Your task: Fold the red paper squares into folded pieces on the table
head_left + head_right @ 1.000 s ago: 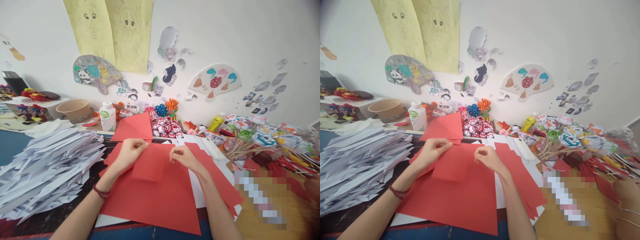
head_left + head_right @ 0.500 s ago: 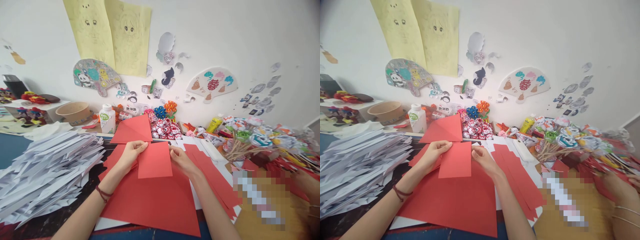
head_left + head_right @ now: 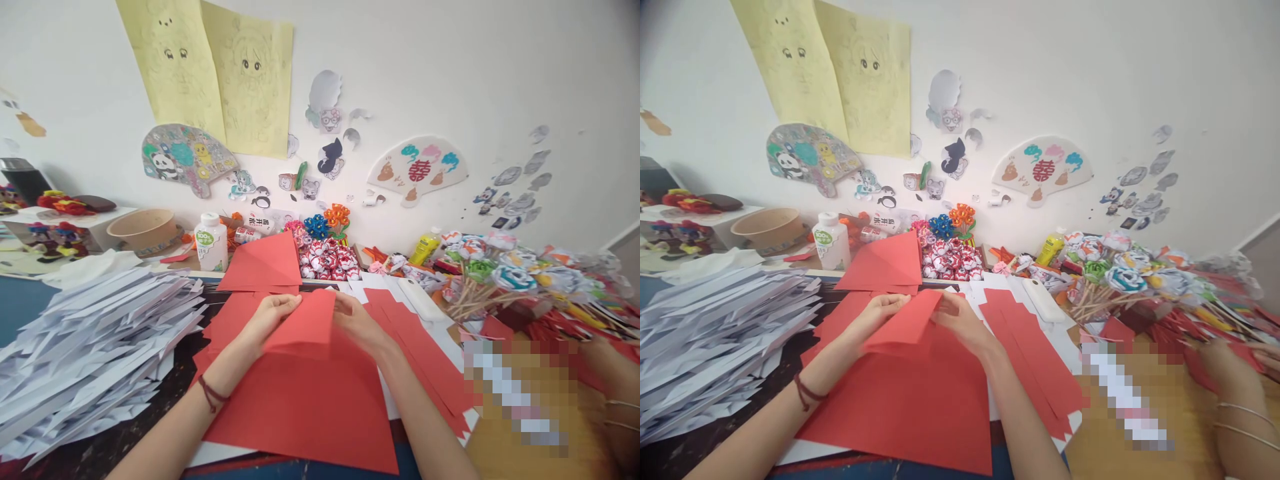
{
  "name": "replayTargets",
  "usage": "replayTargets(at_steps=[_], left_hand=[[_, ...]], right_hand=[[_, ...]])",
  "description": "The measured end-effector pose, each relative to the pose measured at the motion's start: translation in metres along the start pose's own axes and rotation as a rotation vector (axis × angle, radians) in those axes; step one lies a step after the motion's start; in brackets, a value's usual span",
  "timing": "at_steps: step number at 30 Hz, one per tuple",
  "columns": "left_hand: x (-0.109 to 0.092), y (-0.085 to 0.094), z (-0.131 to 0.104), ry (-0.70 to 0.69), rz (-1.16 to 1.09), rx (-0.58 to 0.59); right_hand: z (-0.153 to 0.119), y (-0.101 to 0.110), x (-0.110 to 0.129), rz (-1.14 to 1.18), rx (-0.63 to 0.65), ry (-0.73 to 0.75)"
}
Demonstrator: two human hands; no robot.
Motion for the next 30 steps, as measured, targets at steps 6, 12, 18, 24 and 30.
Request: replayTargets(at_steps=[6,12,18,24,30], left_hand=[[-0.008,0.01,0.001,-0.104,0.281,-0.131],[-0.058,0.012,-0.018,-0.438,0.724,-0.298],[-0.063,-0.001,-0.023,-0.475,0.774,-0.192],[-0.045,0.025,-0.012,-0.408,0.721,-0.41],[-0.065,0.03,-0.026,-0.445,1.077,-0.606]], right_hand=[[0.004,0.021,0.008,-0.151,-0.162,0.117],[0.005,0.05,-0.011,-0.212,-0.328,0.066],[0.002,0.048,-0.034,-0.075,-0.29,-0.127],[-0.001,0.036,-0.024,-0.053,-0.225,-0.161],[0.0,0.035,-0.019,-0.238,-0.174,-0.131]])
Point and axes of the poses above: each hand's wrist, its own z-axis towards the middle knuckle, its own y-axis out of the back of the hand, x = y × z, the point moved 9 cm from there along z, towards the middle knuckle, and after that the axes turned 7 degrees about z, right-handed, at the moved point
